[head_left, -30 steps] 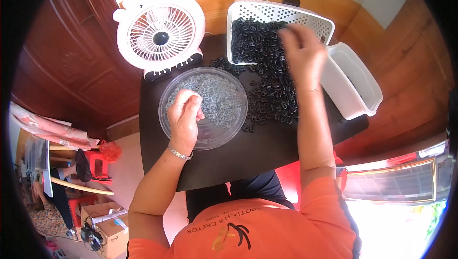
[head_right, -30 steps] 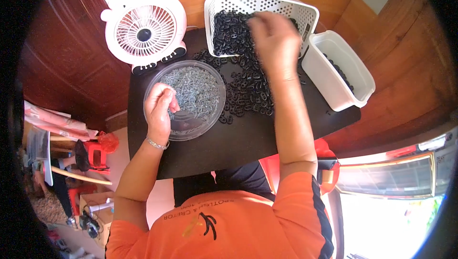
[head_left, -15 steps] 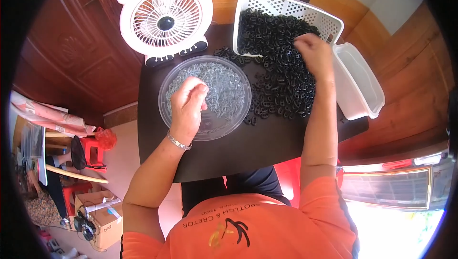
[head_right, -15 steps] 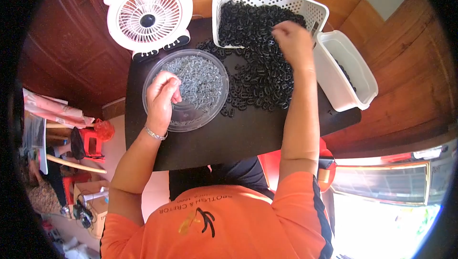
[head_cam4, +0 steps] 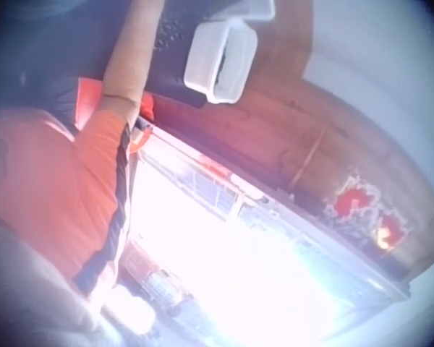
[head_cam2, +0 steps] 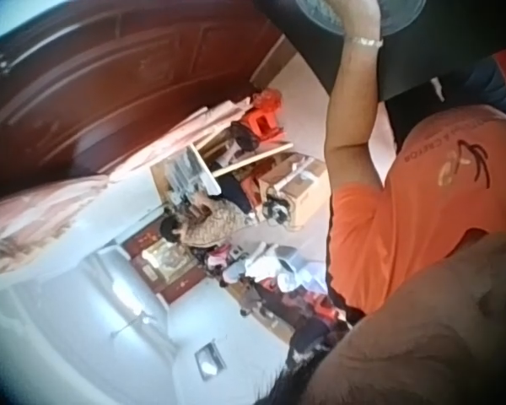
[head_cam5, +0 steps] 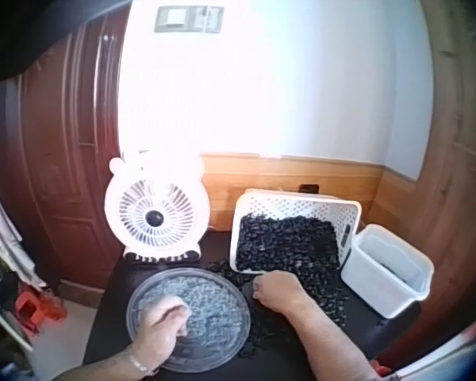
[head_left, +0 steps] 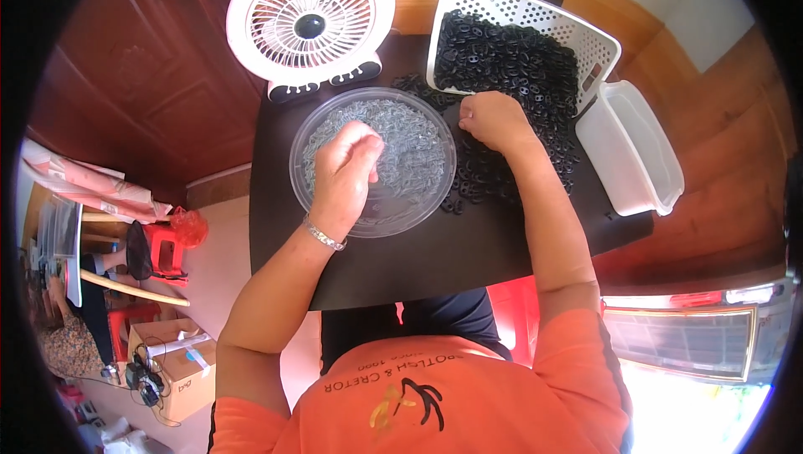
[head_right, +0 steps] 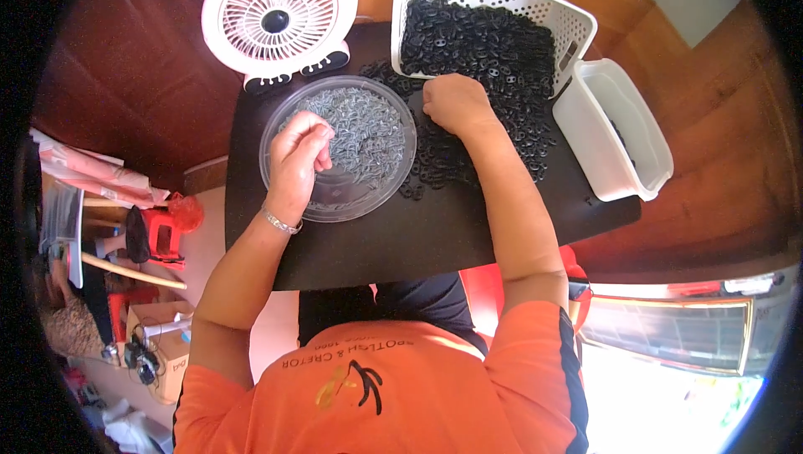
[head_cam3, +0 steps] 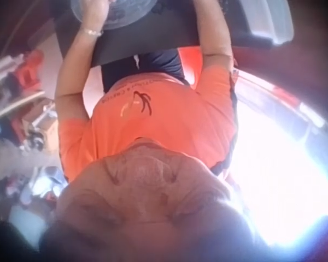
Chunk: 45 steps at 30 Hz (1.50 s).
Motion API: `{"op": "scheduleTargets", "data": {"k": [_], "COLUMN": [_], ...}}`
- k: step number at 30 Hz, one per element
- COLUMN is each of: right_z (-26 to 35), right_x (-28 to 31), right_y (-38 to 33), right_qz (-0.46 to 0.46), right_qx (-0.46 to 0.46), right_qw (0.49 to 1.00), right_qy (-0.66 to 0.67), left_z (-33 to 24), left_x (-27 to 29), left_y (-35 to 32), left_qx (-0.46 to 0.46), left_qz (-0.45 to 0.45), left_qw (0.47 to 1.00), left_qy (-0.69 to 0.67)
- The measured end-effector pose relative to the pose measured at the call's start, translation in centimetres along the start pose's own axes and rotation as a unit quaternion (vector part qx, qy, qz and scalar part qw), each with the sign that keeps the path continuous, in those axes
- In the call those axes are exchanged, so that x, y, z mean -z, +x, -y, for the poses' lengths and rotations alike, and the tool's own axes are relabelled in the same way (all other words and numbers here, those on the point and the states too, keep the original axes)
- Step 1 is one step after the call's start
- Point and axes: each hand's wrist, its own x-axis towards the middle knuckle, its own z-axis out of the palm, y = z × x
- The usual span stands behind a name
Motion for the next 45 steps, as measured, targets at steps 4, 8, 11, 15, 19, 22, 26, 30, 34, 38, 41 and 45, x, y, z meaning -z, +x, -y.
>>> {"op": "scheduleTargets", "data": {"k": [4, 8, 11, 15, 19, 22, 26, 30, 34, 38, 41, 45], "right_z": [1.5, 6.8, 9.5, 10.7, 10.6, 10.2, 10.2, 10.2, 10.2, 10.1, 10.0, 9.9], "right_x": [0.3, 0.8, 0.2, -0.7, -1.1, -1.1, -1.3, -1.5, -0.9, 0.2, 0.4, 0.9], "right_y": [-0.7, -2.0, -2.6, -3.2, -3.0, -3.0, -3.1, -3.0, -3.2, -3.4, -3.6, -3.7], "right_qz": [-0.120, -0.224, -0.275, -0.286, -0.213, -0.146, -0.137, -0.174, -0.165, -0.127, -0.133, -0.141], "right_qx": [0.044, 0.160, 0.249, 0.280, 0.269, 0.239, 0.217, 0.246, 0.242, 0.217, 0.256, 0.290], "right_qw": [0.986, 0.888, 0.871, 0.873, 0.849, 0.818, 0.796, 0.802, 0.809, 0.815, 0.810, 0.842], "right_qy": [0.104, 0.368, 0.322, 0.279, 0.402, 0.503, 0.548, 0.516, 0.510, 0.522, 0.510, 0.432], "left_z": [0.2, 0.9, 1.2, 1.5, 1.8, 1.6, 1.7, 1.8, 1.8, 1.3, 1.0, 0.7], "left_x": [0.4, 0.8, 0.6, 1.1, 1.4, 1.1, 1.1, 0.8, 0.9, 1.0, 0.9, 0.9], "left_y": [0.3, 0.6, 0.7, 0.9, 1.0, 1.1, 1.1, 1.1, 1.0, 0.7, 0.7, 0.8], "left_qx": [0.029, 0.080, 0.106, 0.128, 0.119, 0.109, 0.073, 0.052, 0.023, 0.013, 0.016, 0.018], "left_qz": [-0.001, 0.017, 0.035, 0.032, 0.033, 0.036, 0.042, 0.018, 0.039, 0.048, 0.050, 0.051], "left_qw": [0.999, 0.996, 0.992, 0.986, 0.985, 0.986, 0.991, 0.993, 0.995, 0.993, 0.993, 0.995], "left_qy": [-0.022, -0.036, -0.055, -0.102, -0.117, -0.122, -0.107, -0.105, -0.086, -0.111, -0.108, -0.079]}}
